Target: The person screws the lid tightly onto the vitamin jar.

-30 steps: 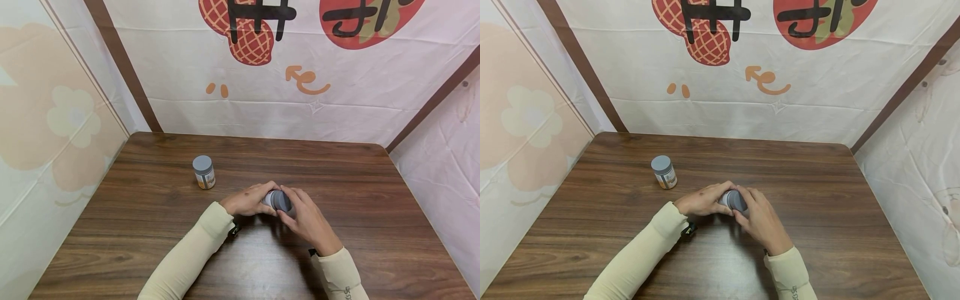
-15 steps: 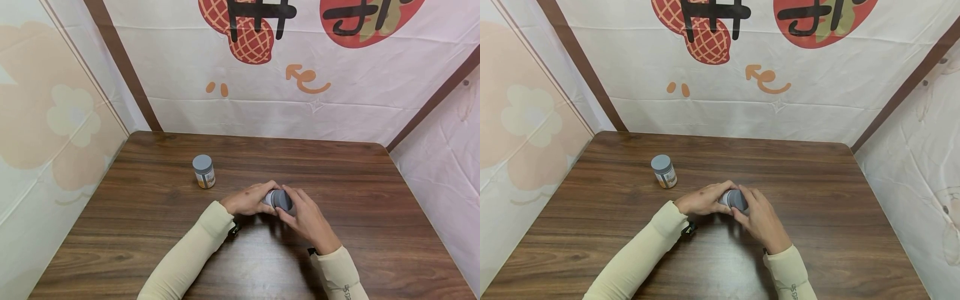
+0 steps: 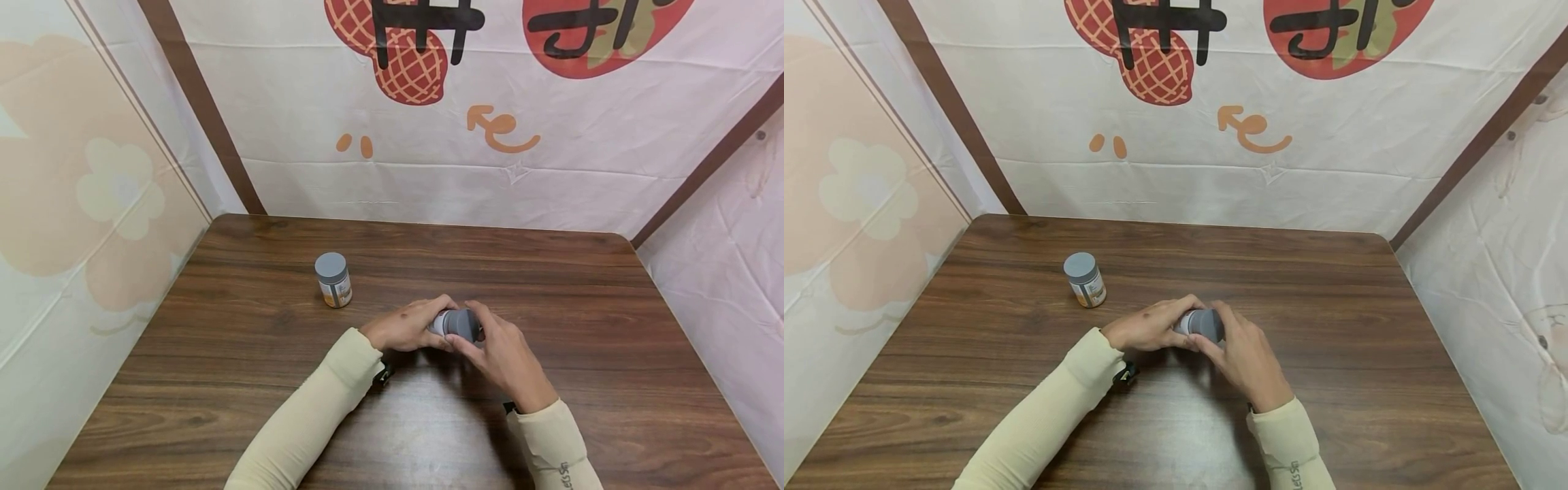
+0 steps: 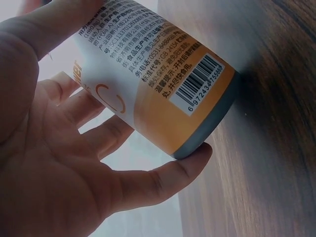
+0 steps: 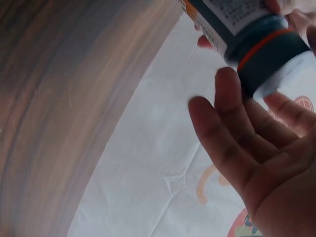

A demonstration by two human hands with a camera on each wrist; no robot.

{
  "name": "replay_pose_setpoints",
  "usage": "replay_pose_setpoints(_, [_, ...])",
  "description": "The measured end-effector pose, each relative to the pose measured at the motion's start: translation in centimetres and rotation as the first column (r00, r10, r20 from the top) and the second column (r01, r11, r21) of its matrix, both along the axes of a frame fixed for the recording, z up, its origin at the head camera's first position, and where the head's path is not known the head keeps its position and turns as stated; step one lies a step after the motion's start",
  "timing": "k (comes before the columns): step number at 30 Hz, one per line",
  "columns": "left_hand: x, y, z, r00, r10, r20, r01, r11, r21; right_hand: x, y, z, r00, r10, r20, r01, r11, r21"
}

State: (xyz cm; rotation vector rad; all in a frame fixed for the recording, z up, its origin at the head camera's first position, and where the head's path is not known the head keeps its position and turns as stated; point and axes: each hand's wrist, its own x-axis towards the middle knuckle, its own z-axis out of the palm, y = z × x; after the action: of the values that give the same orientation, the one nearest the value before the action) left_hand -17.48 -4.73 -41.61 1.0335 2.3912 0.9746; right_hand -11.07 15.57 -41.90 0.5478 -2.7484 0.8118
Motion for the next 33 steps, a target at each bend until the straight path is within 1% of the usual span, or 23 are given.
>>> replay_pose_setpoints(4, [0.0,-0.1,0.0,1.0,-0.001,-0.01,0.001,1.0,-0.002,0.1,0.4,0.2,0.998,0.042,0.038,-0.042,0.999,0.014])
replay_pose_setpoints(6, [0.0,-0.1,-0.1,1.0,-0.005,-0.013,0.005,1.0,0.003,0.0,0.7,0.2,0.997,0.079,0.016,-0.079,0.996,0.03])
replay_pose_setpoints(9, [0.0,-0.1,-0.2,1.0,-0.009,-0.016,0.009,1.0,0.014,0.0,1.0,0.2,0.989,0.137,-0.054,-0.134,0.99,0.053])
replay_pose_setpoints(11, [0.0,-0.1,-0.2,1.0,-0.008,-0.012,0.009,1.0,0.018,-0.1,1.1,0.2,0.983,0.163,-0.086,-0.158,0.986,0.059])
replay_pose_setpoints(15, [-0.1,-0.1,-0.3,1.0,-0.006,-0.006,0.006,1.0,0.025,0.0,1.2,0.2,0.979,0.185,-0.084,-0.181,0.982,0.055])
replay_pose_setpoints(19, [0.0,-0.1,-0.4,1.0,-0.006,-0.004,0.006,0.999,0.032,0.0,1.1,0.2,0.98,0.182,-0.077,-0.179,0.983,0.045])
replay_pose_setpoints(23, [0.0,-0.1,-0.3,1.0,-0.002,-0.006,0.002,1.0,0.027,0.0,1.0,0.1,0.984,0.162,-0.077,-0.16,0.987,0.029])
replay_pose_setpoints(28, [0.0,0.0,-0.3,1.0,0.004,-0.023,-0.004,1.0,0.013,0.1,0.7,0.2,0.994,0.111,-0.015,-0.111,0.994,-0.008])
replay_pose_setpoints(33, [0.0,0.0,-0.3,1.0,0.003,-0.014,-0.003,1.0,0.011,0.1,0.5,0.2,0.997,0.065,0.031,-0.065,0.998,-0.017])
